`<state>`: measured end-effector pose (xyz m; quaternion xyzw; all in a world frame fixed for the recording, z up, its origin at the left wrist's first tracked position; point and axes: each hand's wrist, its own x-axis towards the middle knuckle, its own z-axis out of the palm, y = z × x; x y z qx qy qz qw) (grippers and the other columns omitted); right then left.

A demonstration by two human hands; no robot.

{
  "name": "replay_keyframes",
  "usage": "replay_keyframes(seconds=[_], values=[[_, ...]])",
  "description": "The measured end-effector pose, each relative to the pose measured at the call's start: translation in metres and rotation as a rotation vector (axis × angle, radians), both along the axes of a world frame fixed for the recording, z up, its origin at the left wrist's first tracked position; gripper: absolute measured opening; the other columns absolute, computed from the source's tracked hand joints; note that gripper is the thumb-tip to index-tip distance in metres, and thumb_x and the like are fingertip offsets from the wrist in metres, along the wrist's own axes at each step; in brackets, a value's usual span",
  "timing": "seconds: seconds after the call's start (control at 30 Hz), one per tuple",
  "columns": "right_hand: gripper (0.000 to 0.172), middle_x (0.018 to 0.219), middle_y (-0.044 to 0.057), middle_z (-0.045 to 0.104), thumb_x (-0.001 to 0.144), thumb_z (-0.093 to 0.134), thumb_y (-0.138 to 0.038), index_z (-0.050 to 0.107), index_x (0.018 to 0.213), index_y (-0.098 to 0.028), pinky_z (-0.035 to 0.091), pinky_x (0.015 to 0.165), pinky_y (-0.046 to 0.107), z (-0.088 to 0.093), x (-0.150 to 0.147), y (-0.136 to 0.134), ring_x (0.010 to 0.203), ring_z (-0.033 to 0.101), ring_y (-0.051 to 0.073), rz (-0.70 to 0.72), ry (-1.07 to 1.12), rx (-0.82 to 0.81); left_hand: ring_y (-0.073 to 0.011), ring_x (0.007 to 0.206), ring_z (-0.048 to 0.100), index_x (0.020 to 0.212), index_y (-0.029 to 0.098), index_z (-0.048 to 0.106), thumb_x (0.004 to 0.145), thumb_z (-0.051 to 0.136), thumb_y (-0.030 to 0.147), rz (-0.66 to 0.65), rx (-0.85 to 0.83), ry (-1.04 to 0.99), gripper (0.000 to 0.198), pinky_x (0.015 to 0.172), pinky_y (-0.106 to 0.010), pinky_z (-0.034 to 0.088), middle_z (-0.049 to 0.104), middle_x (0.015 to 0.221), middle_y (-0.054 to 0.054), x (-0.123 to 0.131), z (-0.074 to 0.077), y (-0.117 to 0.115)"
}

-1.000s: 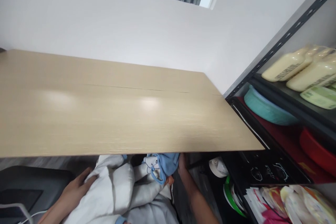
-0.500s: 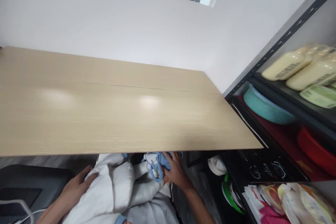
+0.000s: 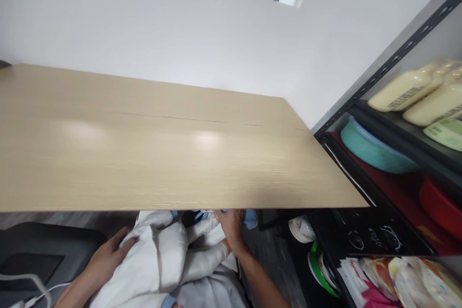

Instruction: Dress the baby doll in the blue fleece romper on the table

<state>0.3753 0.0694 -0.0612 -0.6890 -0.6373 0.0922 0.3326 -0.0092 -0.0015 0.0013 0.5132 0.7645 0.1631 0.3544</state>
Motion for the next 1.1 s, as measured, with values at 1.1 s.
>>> replay_keyframes(seconds=[1.1], values=[[0.064, 0.157, 0.005, 0.06, 0.102, 0.07, -0.038, 0.043, 0.16, -0.04, 0.049, 0.121, 0.037, 0.142, -0.048, -0.106, 0.146, 0.056, 0.024, 1.115, -0.024, -0.216, -0.0383, 0.131, 0.069, 0.106, 0.022, 0.08, 0.075, 0.065, 0.07, -0.032, -0.136, -0.193, 0.059, 0.104, -0.04, 0.061, 0.079, 0.129, -0.014, -0.041, 0.019, 0.028]])
